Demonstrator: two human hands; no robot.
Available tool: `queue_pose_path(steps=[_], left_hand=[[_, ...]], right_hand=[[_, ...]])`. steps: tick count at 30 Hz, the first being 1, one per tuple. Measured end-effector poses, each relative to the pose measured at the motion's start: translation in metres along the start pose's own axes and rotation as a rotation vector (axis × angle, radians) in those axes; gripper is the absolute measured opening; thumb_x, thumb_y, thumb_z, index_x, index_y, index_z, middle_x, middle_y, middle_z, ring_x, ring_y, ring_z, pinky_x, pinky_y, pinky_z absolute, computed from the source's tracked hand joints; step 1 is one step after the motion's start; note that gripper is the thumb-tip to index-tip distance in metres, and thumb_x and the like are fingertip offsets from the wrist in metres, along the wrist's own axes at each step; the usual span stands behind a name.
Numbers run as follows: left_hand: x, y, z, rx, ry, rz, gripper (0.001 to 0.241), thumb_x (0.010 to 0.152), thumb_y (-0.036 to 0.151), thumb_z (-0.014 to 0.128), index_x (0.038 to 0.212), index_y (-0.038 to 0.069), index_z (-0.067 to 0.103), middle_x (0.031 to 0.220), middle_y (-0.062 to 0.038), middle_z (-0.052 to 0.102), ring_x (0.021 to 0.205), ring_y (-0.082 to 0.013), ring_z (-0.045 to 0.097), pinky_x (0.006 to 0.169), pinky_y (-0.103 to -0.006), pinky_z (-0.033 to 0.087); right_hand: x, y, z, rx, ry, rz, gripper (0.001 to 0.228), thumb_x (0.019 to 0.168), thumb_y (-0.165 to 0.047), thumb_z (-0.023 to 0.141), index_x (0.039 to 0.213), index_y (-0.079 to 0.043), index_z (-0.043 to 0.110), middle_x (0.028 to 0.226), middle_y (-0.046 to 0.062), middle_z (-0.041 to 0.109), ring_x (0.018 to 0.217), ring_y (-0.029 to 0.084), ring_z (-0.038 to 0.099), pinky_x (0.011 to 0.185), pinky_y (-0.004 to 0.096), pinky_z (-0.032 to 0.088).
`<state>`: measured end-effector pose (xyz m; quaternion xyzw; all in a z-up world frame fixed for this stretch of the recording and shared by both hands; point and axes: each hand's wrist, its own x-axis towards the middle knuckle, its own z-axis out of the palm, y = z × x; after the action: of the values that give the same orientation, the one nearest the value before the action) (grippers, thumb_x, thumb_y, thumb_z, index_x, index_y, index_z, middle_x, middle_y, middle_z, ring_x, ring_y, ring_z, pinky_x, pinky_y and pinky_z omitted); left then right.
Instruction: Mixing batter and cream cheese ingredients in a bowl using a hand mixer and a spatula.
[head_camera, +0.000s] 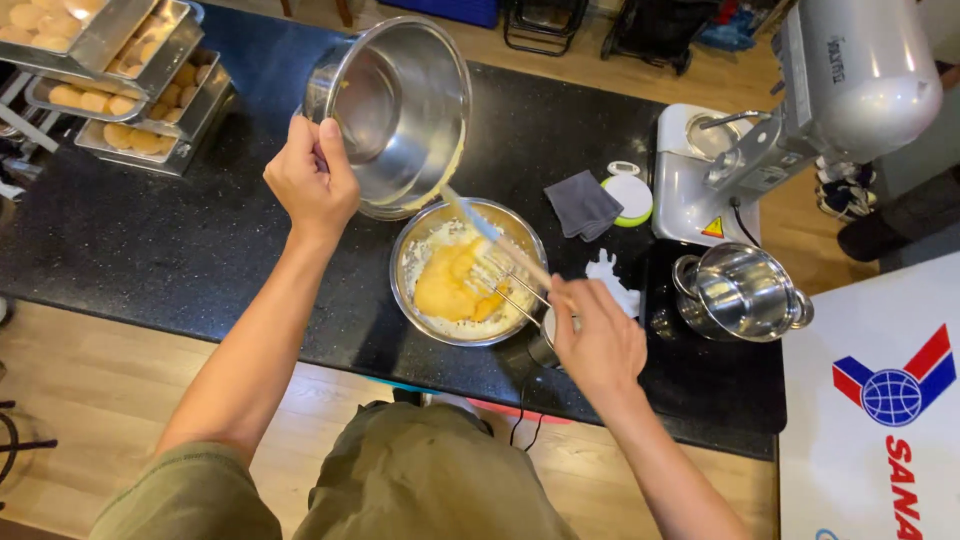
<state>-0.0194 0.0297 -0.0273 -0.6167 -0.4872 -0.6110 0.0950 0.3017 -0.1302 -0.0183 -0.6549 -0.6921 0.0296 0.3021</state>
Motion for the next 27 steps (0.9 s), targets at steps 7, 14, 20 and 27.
queue_pose_path(steps=[7,14,20,27], left_hand=[[-0.003,0.034,0.021,-0.01,-0.036,-0.113,0.038,0.11,0.02,0.062,0.079,0.005,0.048,0.059,-0.008,0.049,0.049,-0.021,0.052,0.05,-0.0378,0.037],[0.012,0.029,0.004,0.104,-0.017,-0.127,0.034,0.111,0.022,0.06,0.082,0.005,0.052,0.062,-0.01,0.054,0.052,-0.0282,0.056,0.05,-0.0416,0.039],[0.006,0.041,0.001,0.062,-0.104,0.033,0.035,0.109,0.016,0.064,0.079,0.005,0.051,0.063,-0.01,0.053,0.052,-0.0308,0.055,0.051,-0.0427,0.04],[0.005,0.06,-0.001,-0.018,-0.062,0.272,0.035,0.106,0.011,0.062,0.075,0.004,0.049,0.063,-0.015,0.047,0.055,-0.0369,0.053,0.093,-0.0495,0.061]], right_hand=[[0.015,-0.009,0.038,0.124,0.161,-0.133,0.014,0.094,-0.02,0.071,0.107,-0.02,0.074,0.1,0.001,0.066,0.081,0.026,0.069,0.062,0.039,0.053],[0.004,0.022,0.0,-0.03,-0.027,-0.17,0.01,0.089,-0.021,0.072,0.098,-0.022,0.075,0.095,-0.001,0.066,0.078,0.025,0.068,0.06,0.041,0.053],[0.057,0.014,-0.027,-0.181,0.048,-0.211,0.008,0.095,-0.025,0.074,0.093,-0.017,0.072,0.09,0.005,0.064,0.077,0.03,0.067,0.059,0.044,0.05],[0.054,0.057,0.061,0.487,-0.503,0.116,0.009,0.096,-0.021,0.068,0.102,-0.014,0.068,0.076,0.011,0.067,0.057,0.015,0.057,0.051,0.033,0.046]])
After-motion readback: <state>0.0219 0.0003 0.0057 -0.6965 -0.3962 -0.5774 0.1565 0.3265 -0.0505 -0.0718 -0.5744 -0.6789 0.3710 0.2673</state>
